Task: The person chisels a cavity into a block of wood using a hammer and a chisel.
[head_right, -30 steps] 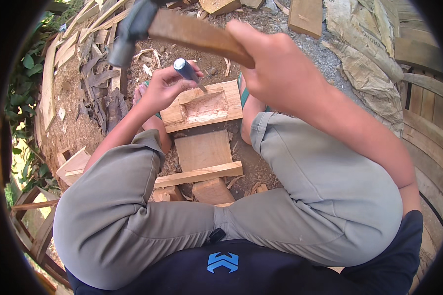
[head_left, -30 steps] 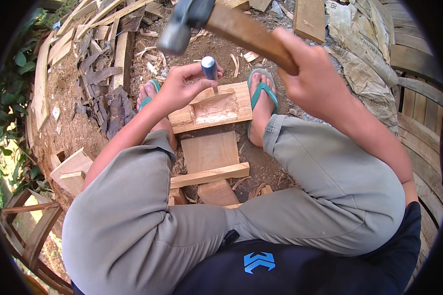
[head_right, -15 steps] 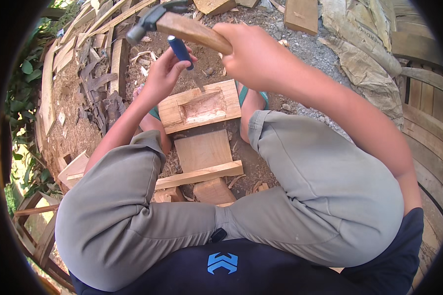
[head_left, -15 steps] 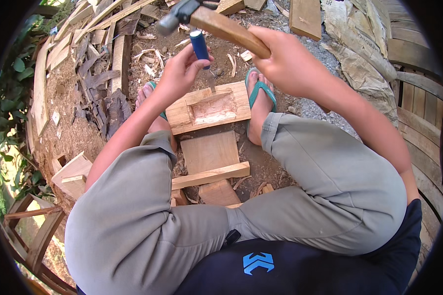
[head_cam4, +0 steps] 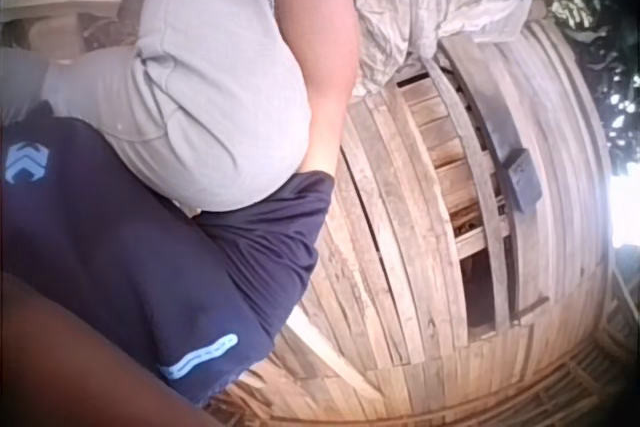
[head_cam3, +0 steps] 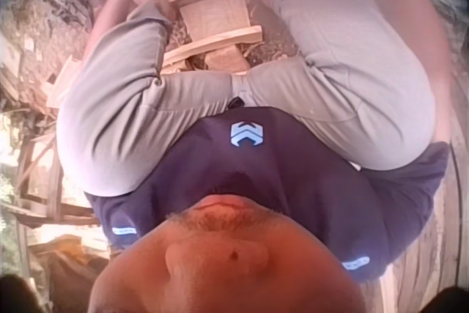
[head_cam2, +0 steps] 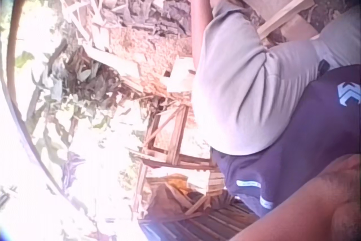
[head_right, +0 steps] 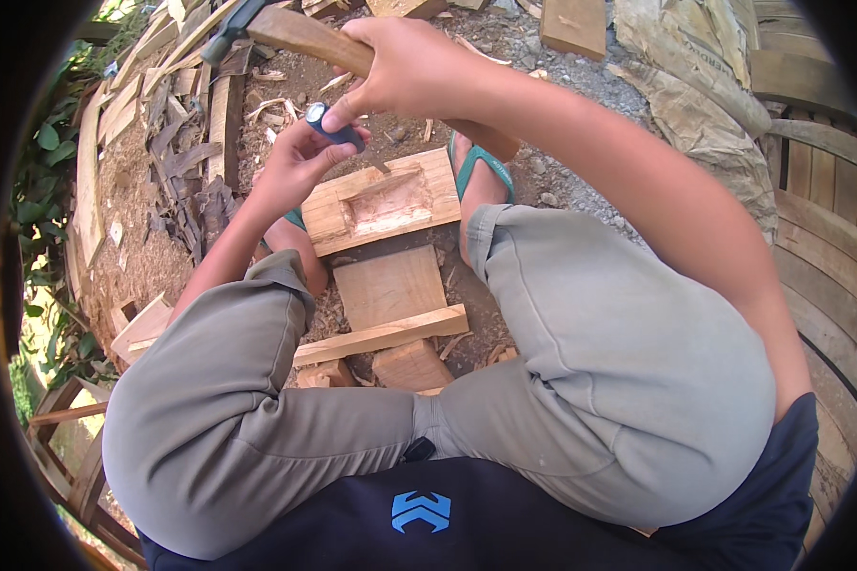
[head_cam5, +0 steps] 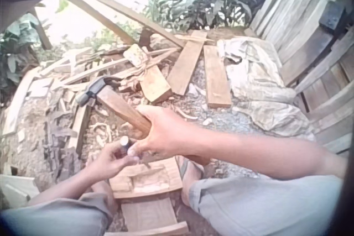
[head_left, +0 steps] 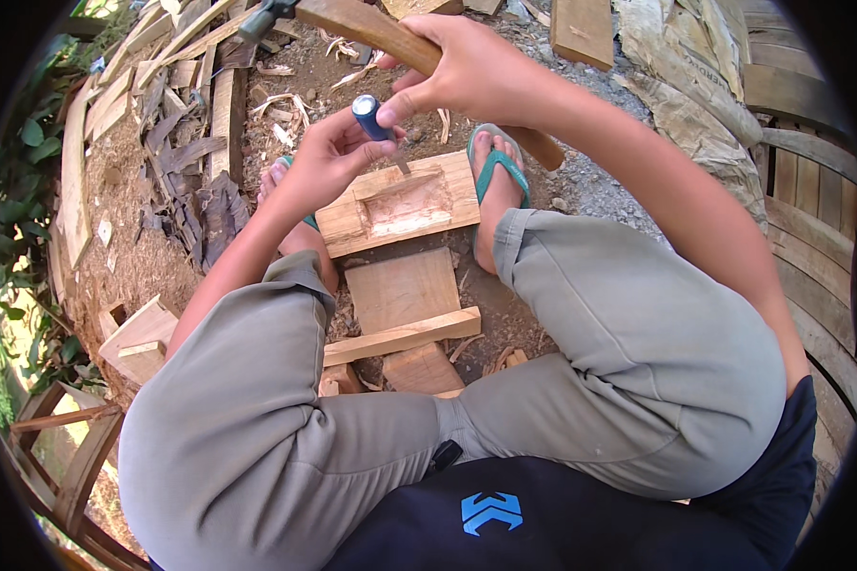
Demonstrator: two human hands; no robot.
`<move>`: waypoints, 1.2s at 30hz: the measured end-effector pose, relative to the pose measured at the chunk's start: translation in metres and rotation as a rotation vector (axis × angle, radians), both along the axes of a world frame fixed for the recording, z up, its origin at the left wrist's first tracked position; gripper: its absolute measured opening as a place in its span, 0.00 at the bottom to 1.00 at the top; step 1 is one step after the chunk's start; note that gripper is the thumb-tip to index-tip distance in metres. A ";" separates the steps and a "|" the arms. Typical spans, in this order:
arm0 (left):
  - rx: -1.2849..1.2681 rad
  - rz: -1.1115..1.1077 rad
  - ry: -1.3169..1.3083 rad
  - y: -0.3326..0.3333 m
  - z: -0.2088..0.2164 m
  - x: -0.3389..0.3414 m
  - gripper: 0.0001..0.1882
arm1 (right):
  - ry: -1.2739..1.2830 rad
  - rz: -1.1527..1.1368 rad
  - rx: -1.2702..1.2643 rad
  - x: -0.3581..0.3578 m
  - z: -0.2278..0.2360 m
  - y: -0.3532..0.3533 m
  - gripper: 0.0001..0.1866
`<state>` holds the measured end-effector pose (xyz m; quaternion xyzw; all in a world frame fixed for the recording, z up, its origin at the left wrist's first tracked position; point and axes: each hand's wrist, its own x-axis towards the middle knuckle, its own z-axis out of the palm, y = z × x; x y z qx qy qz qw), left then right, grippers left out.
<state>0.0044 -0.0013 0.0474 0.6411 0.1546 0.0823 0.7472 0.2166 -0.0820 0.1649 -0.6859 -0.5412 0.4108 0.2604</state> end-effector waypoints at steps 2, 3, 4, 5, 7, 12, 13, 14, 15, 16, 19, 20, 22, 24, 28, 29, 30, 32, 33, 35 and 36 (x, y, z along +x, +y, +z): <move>0.043 0.023 0.022 0.000 -0.004 -0.005 0.15 | 0.043 0.098 0.145 -0.007 -0.006 -0.003 0.35; 0.027 0.025 -0.009 -0.002 -0.001 -0.004 0.14 | 0.065 0.079 0.109 -0.013 -0.006 -0.003 0.33; 0.011 0.027 -0.041 -0.005 0.004 -0.004 0.14 | 0.052 0.070 0.150 -0.017 -0.004 -0.003 0.29; -0.005 0.029 -0.073 -0.007 0.007 -0.003 0.13 | 0.039 0.060 0.190 -0.021 -0.001 -0.002 0.26; -0.064 0.033 -0.076 -0.003 0.012 -0.005 0.13 | 0.031 0.037 0.189 -0.028 0.018 -0.001 0.21; -0.007 0.058 -0.083 -0.002 0.013 -0.008 0.14 | -0.079 0.043 0.416 -0.030 0.005 -0.002 0.21; -0.012 0.057 -0.068 -0.003 0.011 -0.008 0.14 | -0.090 0.035 0.450 -0.031 0.001 -0.004 0.21; -0.017 0.057 -0.053 -0.004 0.009 -0.008 0.14 | -0.102 0.041 0.392 -0.030 -0.002 -0.006 0.22; -0.021 0.059 -0.036 -0.005 0.006 -0.009 0.14 | -0.112 0.049 0.335 -0.031 -0.001 -0.008 0.23; -0.015 0.055 -0.033 -0.006 0.002 -0.011 0.14 | -0.123 0.057 0.279 -0.031 -0.001 -0.009 0.23; -0.006 0.043 -0.027 -0.005 -0.010 -0.012 0.14 | -0.126 0.057 0.278 -0.033 -0.008 -0.012 0.22; -0.010 0.042 -0.027 -0.005 -0.012 -0.012 0.14 | -0.136 0.061 0.289 -0.033 -0.008 -0.012 0.22; -0.020 0.047 -0.025 -0.006 -0.011 -0.012 0.14 | -0.152 0.070 0.311 -0.034 -0.006 -0.012 0.21; -0.034 0.056 -0.029 -0.008 -0.008 -0.011 0.14 | -0.134 0.064 0.292 -0.035 -0.006 -0.012 0.21; -0.017 0.057 -0.055 -0.009 -0.007 -0.011 0.14 | -0.143 0.058 0.316 -0.034 -0.007 -0.012 0.20; -0.012 0.053 -0.066 -0.008 -0.008 -0.011 0.14 | -0.139 0.060 0.309 -0.034 -0.006 -0.012 0.20; -0.007 0.048 -0.078 -0.008 -0.009 -0.010 0.15 | -0.136 0.063 0.302 -0.034 -0.005 -0.012 0.20; 0.010 0.046 -0.060 -0.008 -0.007 -0.011 0.15 | -0.138 0.067 0.294 -0.034 -0.004 -0.012 0.20; 0.018 0.044 -0.051 -0.008 -0.007 -0.011 0.15 | -0.144 0.068 0.291 -0.034 -0.004 -0.012 0.20; 0.010 0.053 -0.033 -0.008 -0.009 -0.011 0.15 | -0.151 0.070 0.272 -0.034 -0.002 -0.012 0.20; 0.006 0.057 -0.024 -0.008 -0.010 -0.012 0.15 | -0.153 0.071 0.255 -0.034 0.000 -0.013 0.21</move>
